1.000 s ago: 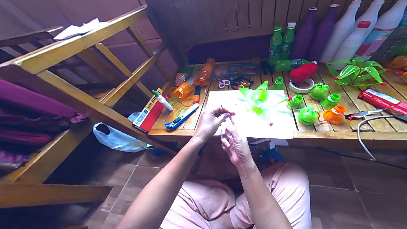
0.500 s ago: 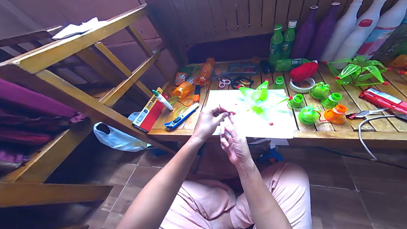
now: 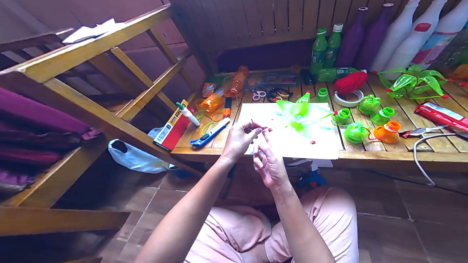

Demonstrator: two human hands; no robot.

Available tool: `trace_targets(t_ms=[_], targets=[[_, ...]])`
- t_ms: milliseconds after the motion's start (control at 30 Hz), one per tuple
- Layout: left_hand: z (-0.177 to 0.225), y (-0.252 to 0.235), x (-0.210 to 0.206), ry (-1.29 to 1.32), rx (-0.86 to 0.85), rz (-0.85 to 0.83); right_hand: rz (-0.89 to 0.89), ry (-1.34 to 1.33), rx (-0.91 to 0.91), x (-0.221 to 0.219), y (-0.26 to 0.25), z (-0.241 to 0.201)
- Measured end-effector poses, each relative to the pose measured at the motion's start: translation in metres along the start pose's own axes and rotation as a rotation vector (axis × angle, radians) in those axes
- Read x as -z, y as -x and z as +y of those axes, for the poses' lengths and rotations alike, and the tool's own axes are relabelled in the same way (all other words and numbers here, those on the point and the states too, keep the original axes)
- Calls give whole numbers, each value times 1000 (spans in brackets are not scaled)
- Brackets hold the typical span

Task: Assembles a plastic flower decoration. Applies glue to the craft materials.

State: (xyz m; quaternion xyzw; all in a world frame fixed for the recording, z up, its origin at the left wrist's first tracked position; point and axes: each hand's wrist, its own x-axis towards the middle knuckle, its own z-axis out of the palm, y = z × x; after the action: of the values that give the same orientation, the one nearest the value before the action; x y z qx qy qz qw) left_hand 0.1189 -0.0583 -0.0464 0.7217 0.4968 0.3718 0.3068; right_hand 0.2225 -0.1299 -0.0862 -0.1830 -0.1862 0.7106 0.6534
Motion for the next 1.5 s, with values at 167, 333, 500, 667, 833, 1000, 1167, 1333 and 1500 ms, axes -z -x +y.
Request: trace_targets(t_ms=[167,333,500,667,833,1000,1167,1333,1500], targets=[[-2,2,1,18,19,-1,-9,8,-4,1,1,1],[1,4,1,6,25,-3,11,1,-9,0,4,0],[3,3,-1,7,5,-25,3,-2,-1,2,5,0],[4,3,-1,-13,0,-36,5,-17,3,3,6,0],[4,3,-1,-6,3,-33,4,-14,7,3,6,-1],[1,4,-2,17,-8,-38,7,-16,8,3,7,-1],[3,5,0,13,25,-27,20,-21,2,1,7,-1],[-1,4,1,10,25,-11,7,-12,-3,1,6,0],[-1,4,1,22,47,-5,21,-16,-7,0,4,1]])
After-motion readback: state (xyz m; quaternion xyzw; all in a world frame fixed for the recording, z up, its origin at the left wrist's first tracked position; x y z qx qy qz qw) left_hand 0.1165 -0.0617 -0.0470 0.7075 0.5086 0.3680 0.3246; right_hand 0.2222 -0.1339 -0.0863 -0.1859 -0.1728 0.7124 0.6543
